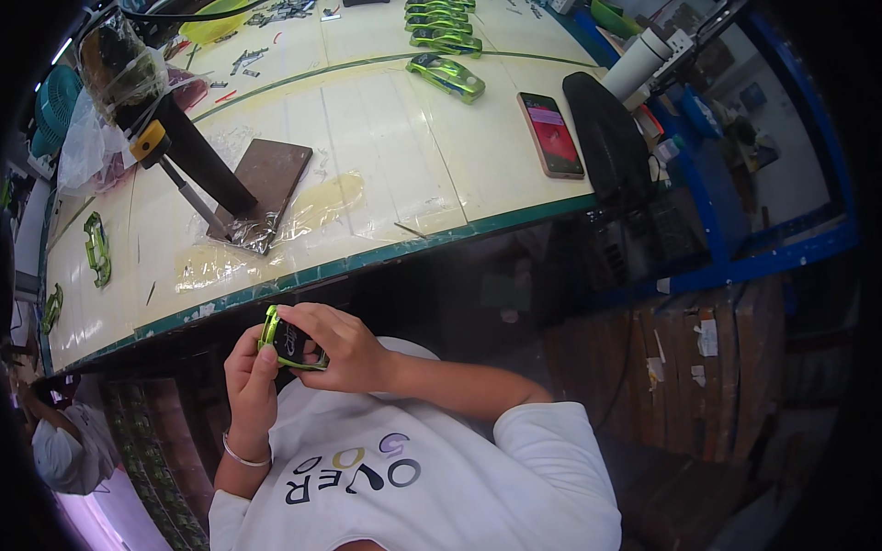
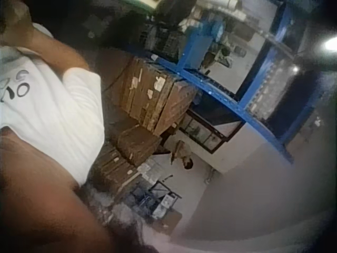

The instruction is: The person assembles small green electronic devices at a workbench. They pick up a device, insert a small black component into it, and then place the device on the table. This process is repeated for multiple units throughout the video.

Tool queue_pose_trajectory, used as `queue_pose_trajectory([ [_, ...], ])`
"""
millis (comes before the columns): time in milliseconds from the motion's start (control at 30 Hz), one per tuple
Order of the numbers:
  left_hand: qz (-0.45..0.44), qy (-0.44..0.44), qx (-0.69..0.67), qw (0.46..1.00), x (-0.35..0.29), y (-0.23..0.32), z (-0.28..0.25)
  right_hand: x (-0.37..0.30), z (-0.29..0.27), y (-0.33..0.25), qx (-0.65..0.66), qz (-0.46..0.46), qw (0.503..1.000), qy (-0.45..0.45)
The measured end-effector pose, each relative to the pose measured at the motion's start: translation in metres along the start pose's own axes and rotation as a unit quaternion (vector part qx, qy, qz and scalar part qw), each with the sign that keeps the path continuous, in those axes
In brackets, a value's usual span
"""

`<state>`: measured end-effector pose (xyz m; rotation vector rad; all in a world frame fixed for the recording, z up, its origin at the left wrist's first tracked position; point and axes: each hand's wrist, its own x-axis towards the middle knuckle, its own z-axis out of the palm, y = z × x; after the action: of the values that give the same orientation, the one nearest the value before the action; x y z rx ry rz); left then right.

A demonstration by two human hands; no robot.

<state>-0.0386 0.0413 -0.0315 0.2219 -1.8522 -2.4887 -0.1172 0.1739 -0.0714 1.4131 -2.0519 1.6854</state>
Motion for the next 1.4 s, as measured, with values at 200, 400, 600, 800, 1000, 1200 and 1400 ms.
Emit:
queue_pose_trajectory([
  [200,0.012,-0.004,-0.027,1.000,0.005,0.002,0.007,0.002,-0.006,-0.001,0.036,0.046,0.998,0.009],
  [400,0.002,0.013,0.031,0.999,0.007,0.003,0.001,0.002,-0.009,-0.004,-0.061,-0.032,0.996,-0.049],
  [600,0.198,-0.021,0.210,0.957,0.021,-0.002,-0.012,-0.003,-0.009,-0.009,0.073,-0.035,0.996,-0.047],
  [800,0.032,-0.050,-0.064,0.996,0.025,-0.018,-0.016,0.003,-0.007,-0.024,0.615,0.312,0.722,0.049],
  [1000,-0.001,-0.049,-0.160,0.986,0.040,-0.011,-0.006,0.041,0.001,-0.005,0.740,0.409,0.519,0.127],
  [1200,0.025,-0.042,-0.150,0.987,0.057,0.008,-0.018,0.072,0.002,-0.010,0.743,0.383,0.544,0.074],
  [1400,0.025,-0.021,-0.162,0.986,0.060,0.016,-0.017,0.080,0.003,-0.015,0.767,0.381,0.509,0.086],
])
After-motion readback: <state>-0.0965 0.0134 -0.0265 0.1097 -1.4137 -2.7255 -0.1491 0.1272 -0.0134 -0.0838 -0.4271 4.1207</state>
